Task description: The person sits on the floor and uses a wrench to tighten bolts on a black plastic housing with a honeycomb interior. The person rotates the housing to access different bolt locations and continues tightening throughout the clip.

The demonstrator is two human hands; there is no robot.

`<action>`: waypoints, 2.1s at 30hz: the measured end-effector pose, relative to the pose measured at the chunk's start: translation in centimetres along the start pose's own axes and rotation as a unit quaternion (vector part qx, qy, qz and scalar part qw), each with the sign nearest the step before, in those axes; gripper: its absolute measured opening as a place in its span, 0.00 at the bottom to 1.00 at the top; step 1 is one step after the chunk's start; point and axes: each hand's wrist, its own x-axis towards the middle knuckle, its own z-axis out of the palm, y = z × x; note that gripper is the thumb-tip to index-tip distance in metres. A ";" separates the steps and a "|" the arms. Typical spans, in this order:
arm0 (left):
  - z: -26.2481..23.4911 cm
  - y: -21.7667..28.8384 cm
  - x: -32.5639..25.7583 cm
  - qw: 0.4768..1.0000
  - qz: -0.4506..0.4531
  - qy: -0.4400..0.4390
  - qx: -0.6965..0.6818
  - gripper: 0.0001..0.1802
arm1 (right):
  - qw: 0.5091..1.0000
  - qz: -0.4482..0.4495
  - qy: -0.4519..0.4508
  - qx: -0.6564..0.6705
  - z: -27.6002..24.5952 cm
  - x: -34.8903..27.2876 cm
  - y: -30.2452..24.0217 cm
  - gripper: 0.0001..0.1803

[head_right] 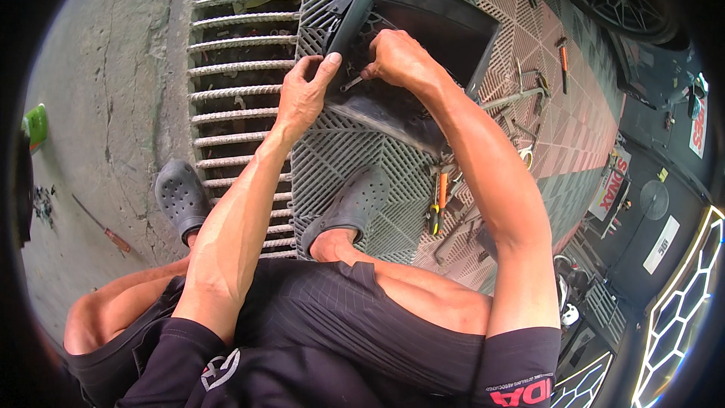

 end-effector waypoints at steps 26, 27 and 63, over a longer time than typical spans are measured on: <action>0.3 0.0 0.3 0.999 0.010 0.012 0.037 0.49 | 0.996 0.014 -0.066 0.060 1.2 -4.6 0.1 0.18; 0.6 0.0 0.4 0.999 0.012 0.003 0.033 0.49 | 0.997 -0.039 -0.024 0.060 0.9 -4.5 1.5 0.18; 0.6 0.2 0.3 0.999 0.010 0.015 0.044 0.45 | 0.991 0.074 -0.085 0.076 2.9 -4.9 0.4 0.22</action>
